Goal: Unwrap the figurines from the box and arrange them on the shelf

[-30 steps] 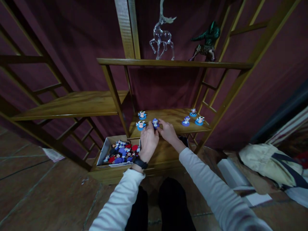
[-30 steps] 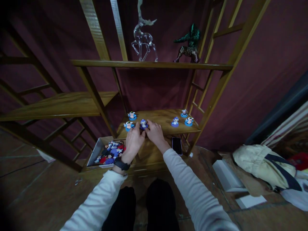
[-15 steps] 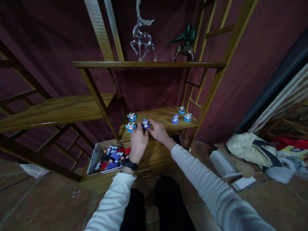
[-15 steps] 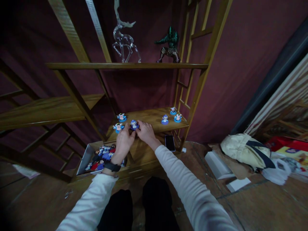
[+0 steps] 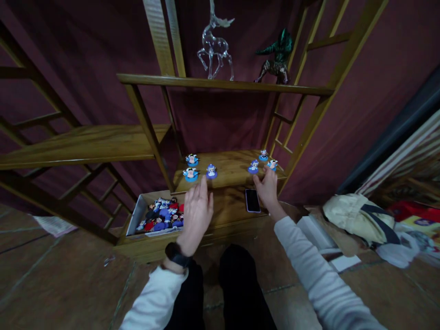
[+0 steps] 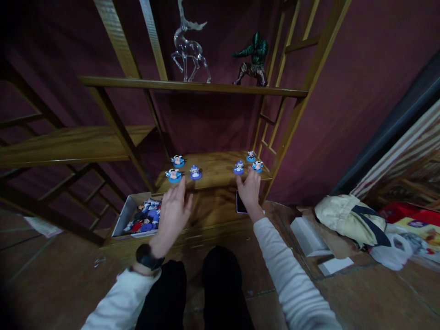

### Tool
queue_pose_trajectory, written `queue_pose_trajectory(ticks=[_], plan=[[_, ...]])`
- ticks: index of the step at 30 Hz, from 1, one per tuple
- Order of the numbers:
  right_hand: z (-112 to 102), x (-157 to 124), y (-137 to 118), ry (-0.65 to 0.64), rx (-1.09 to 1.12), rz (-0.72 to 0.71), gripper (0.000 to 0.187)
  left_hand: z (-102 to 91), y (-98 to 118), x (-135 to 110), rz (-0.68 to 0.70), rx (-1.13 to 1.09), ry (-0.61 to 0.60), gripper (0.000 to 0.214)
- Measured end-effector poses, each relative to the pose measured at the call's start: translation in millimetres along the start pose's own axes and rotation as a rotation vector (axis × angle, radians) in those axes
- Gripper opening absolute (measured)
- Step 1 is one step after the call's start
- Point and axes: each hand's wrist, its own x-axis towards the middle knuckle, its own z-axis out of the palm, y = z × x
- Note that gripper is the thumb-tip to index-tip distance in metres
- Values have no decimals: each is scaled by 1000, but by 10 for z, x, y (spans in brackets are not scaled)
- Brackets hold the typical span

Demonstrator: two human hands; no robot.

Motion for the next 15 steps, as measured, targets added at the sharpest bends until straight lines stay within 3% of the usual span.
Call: queue_pose_trajectory(ticks=[4,9,12,15], plan=[[126,158,32,-76,-99,48,51,-15,-138,-657,-2,-66,-164,58],[221,241,-16,-91,-165,92,53,120,-478,-1485,-168,-103,-318,59],[230,245,-4,-98,-164,89,52,132,-599,-1773,-245,-120,-348,59],[227,229,21,-100,-170,83,51,113,-631,-1891,-320,-128,-348,54]])
